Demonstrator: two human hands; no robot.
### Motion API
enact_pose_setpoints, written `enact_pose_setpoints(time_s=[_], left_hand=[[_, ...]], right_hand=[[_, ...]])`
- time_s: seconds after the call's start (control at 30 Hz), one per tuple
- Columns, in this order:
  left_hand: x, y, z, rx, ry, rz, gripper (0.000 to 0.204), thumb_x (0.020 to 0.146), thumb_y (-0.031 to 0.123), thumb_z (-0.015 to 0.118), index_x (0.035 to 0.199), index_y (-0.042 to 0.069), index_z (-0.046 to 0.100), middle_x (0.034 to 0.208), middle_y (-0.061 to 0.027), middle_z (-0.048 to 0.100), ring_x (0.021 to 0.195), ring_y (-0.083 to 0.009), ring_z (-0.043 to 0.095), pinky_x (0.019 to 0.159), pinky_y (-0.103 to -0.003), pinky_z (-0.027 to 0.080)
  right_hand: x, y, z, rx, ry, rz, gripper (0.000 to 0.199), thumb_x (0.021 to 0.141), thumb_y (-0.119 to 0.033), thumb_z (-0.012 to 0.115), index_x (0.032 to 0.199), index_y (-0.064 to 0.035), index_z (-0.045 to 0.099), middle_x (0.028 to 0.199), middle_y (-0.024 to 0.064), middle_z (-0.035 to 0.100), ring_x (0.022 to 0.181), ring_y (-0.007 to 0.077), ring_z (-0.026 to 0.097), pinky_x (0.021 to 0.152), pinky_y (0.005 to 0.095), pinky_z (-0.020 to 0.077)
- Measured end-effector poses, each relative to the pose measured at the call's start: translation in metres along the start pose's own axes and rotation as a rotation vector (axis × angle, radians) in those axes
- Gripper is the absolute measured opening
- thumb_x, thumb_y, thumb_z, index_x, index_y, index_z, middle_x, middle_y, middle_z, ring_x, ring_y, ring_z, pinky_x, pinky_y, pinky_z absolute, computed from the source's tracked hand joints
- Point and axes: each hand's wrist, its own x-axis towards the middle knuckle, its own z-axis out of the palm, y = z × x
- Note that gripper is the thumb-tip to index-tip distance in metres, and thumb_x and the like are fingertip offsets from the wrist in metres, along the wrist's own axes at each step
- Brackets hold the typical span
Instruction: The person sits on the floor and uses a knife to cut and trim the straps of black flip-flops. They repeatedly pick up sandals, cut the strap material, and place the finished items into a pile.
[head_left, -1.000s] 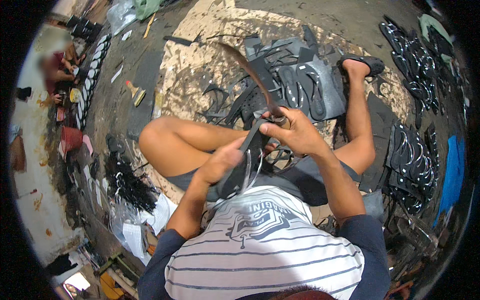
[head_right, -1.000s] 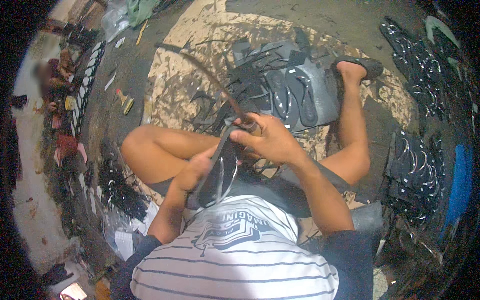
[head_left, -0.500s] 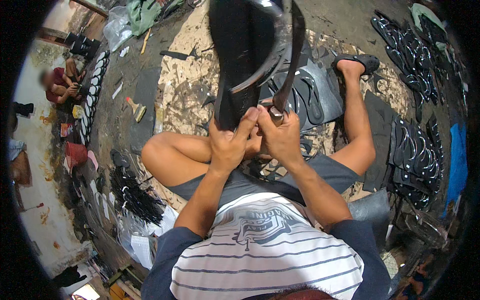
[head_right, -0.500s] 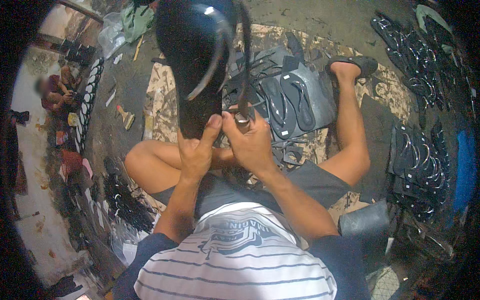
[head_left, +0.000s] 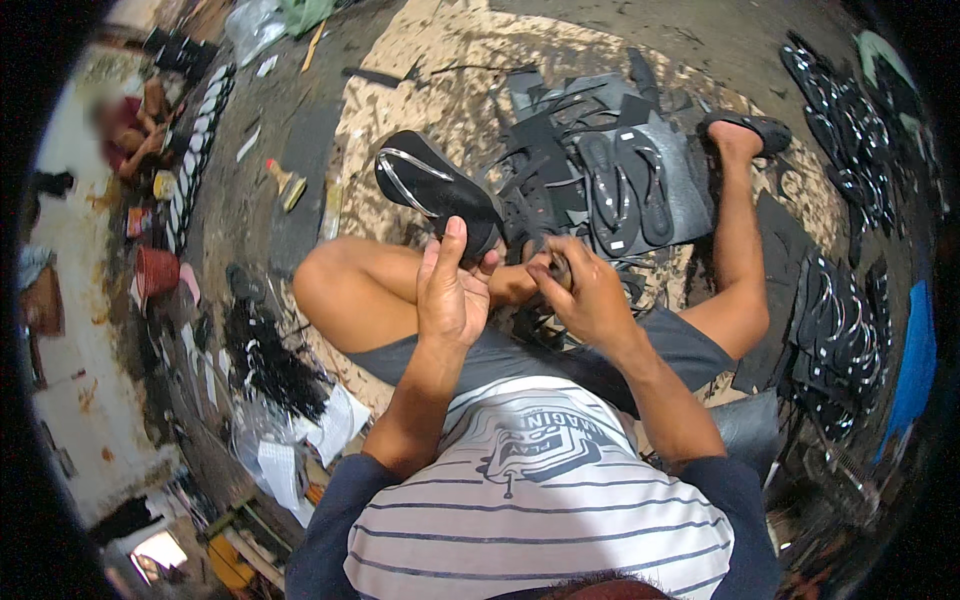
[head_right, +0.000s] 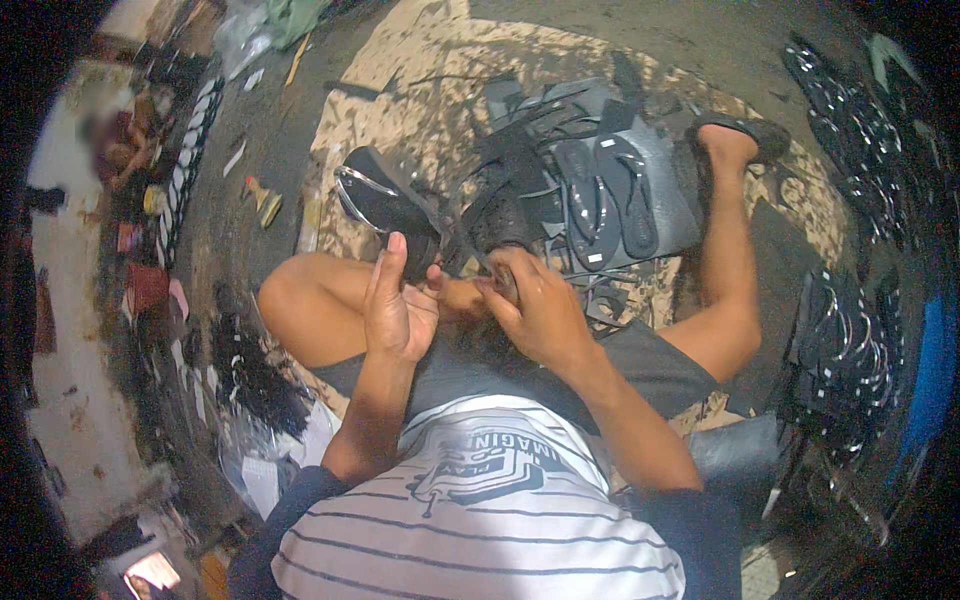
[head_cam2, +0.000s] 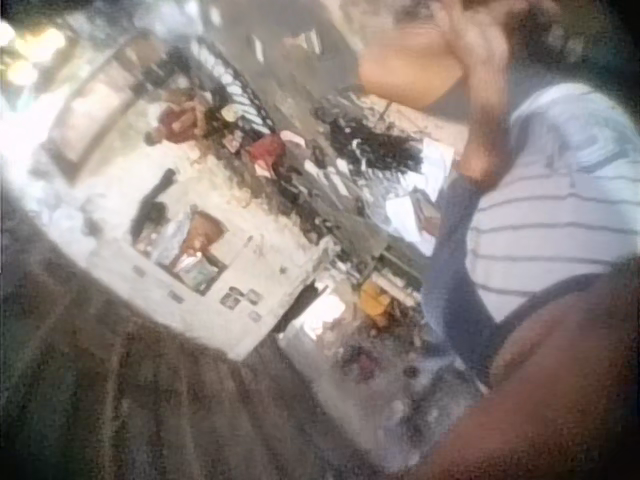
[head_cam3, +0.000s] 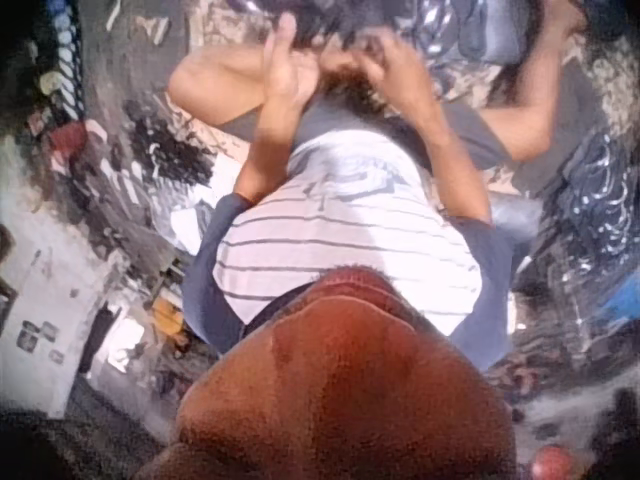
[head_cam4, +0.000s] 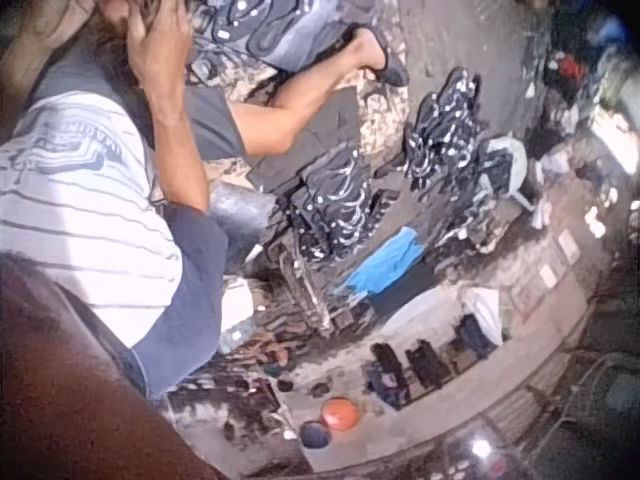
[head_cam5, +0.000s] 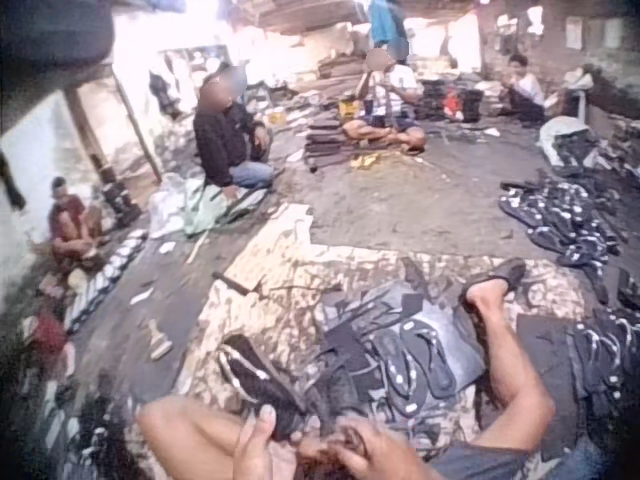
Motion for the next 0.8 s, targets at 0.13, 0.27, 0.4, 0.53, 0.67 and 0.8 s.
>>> enact_pose_setpoints(time_s=[0.13,0.27,0.4,0.53,0.67,0.8], left_hand=[[-0.020,0.003,-0.007,0.020,0.100,-0.001,0.027,0.099,0.028,0.064,0.118,0.013,0.053,0.101,-0.0002,0.067,0.084,-0.0115,0.066,0.070,-0.026,0.052],[-0.038,-0.009,-0.032,0.052,0.029,0.022,0.031,0.100,0.027,0.062,0.124,0.011,0.050,0.104,-0.0022,0.066,0.086,-0.0118,0.065,0.069,-0.026,0.051],[-0.049,-0.026,-0.039,0.164,-0.013,0.029,0.037,0.100,0.023,0.060,0.132,0.010,0.046,0.111,-0.0048,0.065,0.085,-0.0151,0.066,0.065,-0.025,0.051],[-0.015,-0.010,-0.047,0.357,-0.024,0.012,0.032,0.098,0.028,0.064,0.120,0.010,0.050,0.103,-0.0037,0.067,0.078,-0.0135,0.066,0.060,-0.025,0.051],[0.024,-0.045,-0.019,0.744,-0.270,-0.165,0.037,0.100,0.038,0.059,0.123,0.009,0.053,0.106,-0.0046,0.066,0.075,-0.0097,0.059,0.064,-0.023,0.050],[0.071,-0.124,0.038,0.560,-0.363,-0.364,0.062,0.098,0.053,0.055,0.142,0.009,0.048,0.136,-0.0081,0.051,0.104,-0.0146,0.052,0.093,-0.037,0.044]], right_hand=[[-0.026,0.014,0.021,-0.085,-0.064,0.029,0.034,0.083,-0.007,0.069,0.115,-0.0033,0.058,0.104,0.0200,0.066,0.094,0.0407,0.067,0.078,0.0426,0.0531],[-0.016,0.004,0.031,-0.132,-0.123,-0.004,0.036,0.080,-0.007,0.069,0.115,-0.0052,0.057,0.104,0.0212,0.065,0.094,0.0436,0.063,0.078,0.0455,0.0515],[0.035,0.013,0.053,-0.004,-0.135,-0.024,0.025,0.090,-0.021,0.068,0.106,-0.0030,0.061,0.086,0.0178,0.068,0.078,0.0332,0.068,0.068,0.0425,0.0518],[0.044,0.011,0.038,0.683,-0.314,0.493,0.038,0.096,-0.041,0.067,0.096,-0.0028,0.064,0.072,0.0049,0.066,0.056,0.0095,0.059,0.049,0.0255,0.0461],[0.024,0.046,-0.023,0.778,-0.061,0.465,0.040,0.092,-0.045,0.070,0.091,-0.0050,0.064,0.067,-0.0006,0.060,0.052,0.0063,0.055,0.046,0.0230,0.0447],[0.019,0.094,-0.176,0.888,0.704,0.468,0.034,0.091,-0.038,0.072,0.097,-0.0071,0.060,0.068,0.0034,0.059,0.052,0.0144,0.056,0.049,0.0303,0.0499]])
